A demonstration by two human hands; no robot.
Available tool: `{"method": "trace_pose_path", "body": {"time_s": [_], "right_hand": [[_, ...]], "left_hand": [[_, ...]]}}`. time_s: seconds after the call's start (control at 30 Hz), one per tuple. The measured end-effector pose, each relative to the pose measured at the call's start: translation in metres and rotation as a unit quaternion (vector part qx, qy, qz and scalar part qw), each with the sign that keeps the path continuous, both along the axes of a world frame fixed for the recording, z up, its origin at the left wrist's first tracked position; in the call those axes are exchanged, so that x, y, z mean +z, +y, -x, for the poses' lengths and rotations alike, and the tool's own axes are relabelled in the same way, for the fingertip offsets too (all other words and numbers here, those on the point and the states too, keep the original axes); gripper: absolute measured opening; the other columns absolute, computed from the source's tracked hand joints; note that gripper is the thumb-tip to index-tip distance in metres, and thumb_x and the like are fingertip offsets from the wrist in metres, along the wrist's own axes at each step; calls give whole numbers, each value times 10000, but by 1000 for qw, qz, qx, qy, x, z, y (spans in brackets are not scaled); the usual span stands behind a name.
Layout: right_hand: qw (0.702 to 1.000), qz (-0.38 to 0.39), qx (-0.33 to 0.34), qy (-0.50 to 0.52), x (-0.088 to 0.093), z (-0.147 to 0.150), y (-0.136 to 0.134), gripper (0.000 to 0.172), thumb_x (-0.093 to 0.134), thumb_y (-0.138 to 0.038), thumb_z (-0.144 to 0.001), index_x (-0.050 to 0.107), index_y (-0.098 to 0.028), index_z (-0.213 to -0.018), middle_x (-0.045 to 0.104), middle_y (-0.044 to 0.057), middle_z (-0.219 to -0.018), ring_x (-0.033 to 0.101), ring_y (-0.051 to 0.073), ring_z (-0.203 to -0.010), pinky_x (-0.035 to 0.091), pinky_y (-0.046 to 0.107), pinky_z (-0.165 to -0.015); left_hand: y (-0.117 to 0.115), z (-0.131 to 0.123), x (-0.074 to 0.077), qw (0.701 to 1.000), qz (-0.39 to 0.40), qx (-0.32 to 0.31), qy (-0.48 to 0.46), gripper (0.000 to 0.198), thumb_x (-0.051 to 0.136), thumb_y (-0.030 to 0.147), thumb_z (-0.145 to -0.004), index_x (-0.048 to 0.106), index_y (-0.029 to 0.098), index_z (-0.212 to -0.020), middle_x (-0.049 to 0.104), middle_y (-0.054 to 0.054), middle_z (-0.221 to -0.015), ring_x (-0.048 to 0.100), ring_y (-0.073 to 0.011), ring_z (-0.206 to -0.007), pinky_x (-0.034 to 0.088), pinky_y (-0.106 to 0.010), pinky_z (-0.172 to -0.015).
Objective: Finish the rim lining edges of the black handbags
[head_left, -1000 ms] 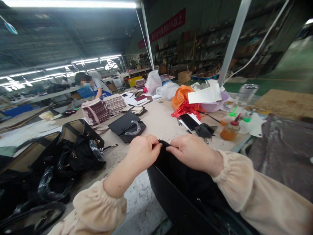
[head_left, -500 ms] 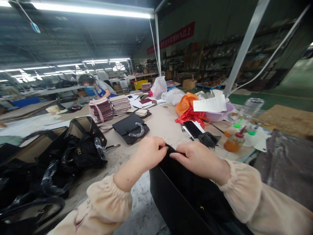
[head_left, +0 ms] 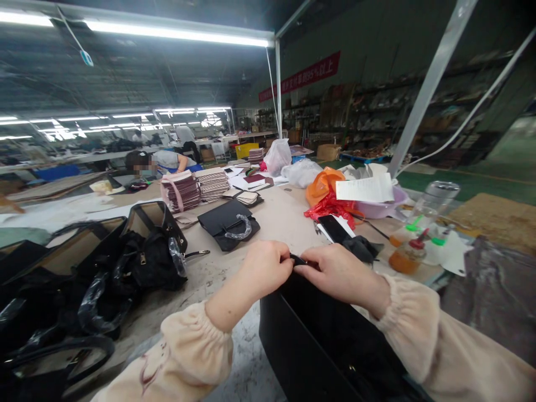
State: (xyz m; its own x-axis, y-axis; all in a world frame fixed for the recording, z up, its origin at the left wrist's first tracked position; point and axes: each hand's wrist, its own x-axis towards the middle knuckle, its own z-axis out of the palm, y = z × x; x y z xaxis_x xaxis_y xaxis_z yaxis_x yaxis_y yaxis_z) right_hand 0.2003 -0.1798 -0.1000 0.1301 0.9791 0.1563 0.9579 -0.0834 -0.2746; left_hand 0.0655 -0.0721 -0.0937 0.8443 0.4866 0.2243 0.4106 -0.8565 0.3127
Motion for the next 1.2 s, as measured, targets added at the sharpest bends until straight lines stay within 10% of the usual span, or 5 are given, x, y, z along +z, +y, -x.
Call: {"method": "trace_pose_path", "body": {"time_s": [1.2], "right_hand": [[997, 4, -30, -77, -4, 3, 14, 312, 395, -270, -826, 552, -198, -566, 616, 26, -589, 556, 154, -582, 262, 269, -537]], "left_hand": [[-5, 2, -3, 999, -47, 24, 12, 218, 478, 273, -740, 684, 202, -727, 689, -42, -709, 593, -181, -646, 405, -261, -544]]}}
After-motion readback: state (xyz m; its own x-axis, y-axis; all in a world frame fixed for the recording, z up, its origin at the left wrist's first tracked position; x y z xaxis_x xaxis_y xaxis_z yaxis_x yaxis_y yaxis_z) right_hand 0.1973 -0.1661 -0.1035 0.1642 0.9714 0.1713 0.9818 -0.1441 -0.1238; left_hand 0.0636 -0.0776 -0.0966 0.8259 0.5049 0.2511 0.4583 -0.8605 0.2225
